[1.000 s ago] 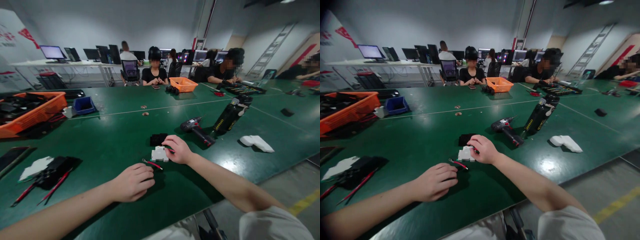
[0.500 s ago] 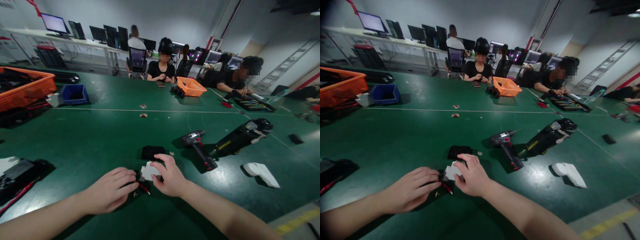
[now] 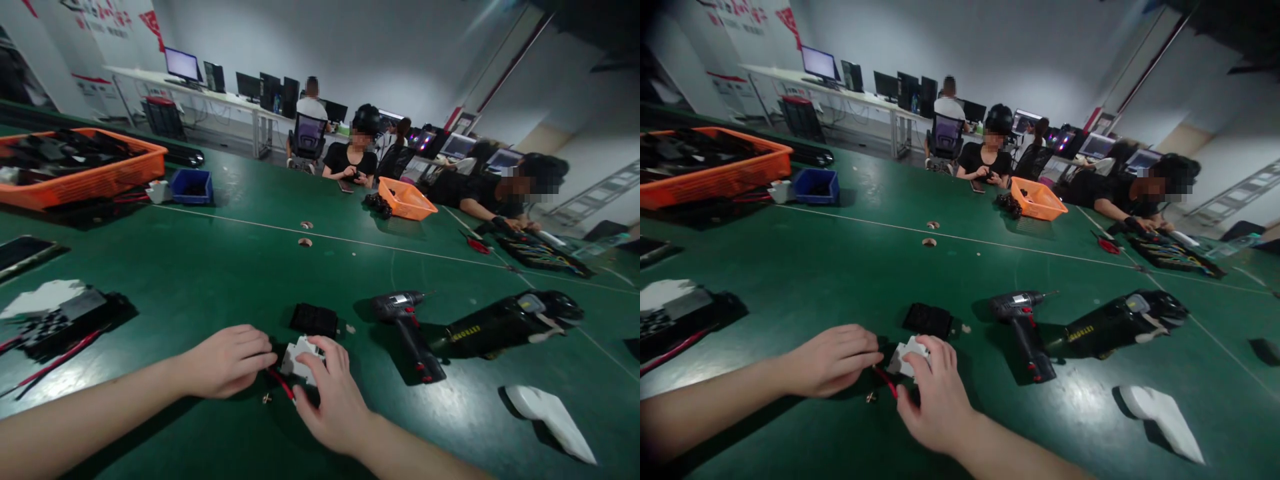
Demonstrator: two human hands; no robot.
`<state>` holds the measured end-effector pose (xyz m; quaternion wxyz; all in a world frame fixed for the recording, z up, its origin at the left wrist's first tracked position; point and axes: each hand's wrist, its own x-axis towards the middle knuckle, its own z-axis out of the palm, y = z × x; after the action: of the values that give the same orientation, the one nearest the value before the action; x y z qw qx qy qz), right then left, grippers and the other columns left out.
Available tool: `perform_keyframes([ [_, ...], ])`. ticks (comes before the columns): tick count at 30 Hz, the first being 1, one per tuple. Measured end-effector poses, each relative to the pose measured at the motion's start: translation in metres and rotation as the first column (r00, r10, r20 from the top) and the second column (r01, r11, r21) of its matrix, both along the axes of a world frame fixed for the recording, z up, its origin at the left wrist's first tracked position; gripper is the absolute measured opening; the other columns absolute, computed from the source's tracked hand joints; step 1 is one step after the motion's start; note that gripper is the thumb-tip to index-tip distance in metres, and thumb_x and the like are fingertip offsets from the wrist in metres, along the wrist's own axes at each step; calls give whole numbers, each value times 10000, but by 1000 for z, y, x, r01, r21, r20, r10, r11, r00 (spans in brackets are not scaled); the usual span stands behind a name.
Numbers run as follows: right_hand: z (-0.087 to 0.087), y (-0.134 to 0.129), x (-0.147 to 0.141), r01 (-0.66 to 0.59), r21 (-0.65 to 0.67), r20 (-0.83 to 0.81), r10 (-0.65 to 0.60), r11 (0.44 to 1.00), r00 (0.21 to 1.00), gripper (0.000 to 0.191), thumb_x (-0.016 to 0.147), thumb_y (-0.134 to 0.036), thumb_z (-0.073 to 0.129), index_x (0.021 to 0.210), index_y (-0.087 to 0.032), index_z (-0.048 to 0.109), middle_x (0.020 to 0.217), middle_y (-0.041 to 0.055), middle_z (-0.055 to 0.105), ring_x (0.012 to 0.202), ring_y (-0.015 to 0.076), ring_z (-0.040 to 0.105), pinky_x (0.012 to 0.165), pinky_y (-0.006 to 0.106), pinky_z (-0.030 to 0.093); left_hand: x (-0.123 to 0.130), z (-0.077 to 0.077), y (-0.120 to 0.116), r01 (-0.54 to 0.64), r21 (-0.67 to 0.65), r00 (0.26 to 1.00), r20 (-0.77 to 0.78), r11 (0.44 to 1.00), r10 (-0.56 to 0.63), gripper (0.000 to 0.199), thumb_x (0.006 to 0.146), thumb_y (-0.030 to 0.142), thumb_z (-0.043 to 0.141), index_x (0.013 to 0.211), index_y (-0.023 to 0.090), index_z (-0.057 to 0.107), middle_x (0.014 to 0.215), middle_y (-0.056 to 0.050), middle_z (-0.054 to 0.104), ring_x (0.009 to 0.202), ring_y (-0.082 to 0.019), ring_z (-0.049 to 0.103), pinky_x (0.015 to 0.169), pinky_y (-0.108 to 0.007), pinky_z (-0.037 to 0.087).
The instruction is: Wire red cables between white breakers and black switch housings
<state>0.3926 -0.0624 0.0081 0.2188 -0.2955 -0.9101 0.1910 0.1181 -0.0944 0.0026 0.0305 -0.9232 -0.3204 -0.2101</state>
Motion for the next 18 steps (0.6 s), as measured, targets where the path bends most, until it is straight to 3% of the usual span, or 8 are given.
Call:
perform_keyframes([
  [13,0,8,6,-72,154,14,71,985,997,324,834,-215,618,1155,-184,590,1293,157,517,1235,317,490,1043,513,441,4,1,1,-103,-144,993,42,984,110,289,925,138,460,1168,199,604,1015,-78,679,930,-179,640,828,-304,506],
  [18,3,16,11,-59,220,85,41,974,995,415,880,-286,593,1272,-158,543,1414,182,486,1341,352,419,1083,576,399,5,3,2,-102,-193,992,54,976,114,277,930,140,449,1152,201,602,987,-70,669,891,-172,624,801,-298,489],
])
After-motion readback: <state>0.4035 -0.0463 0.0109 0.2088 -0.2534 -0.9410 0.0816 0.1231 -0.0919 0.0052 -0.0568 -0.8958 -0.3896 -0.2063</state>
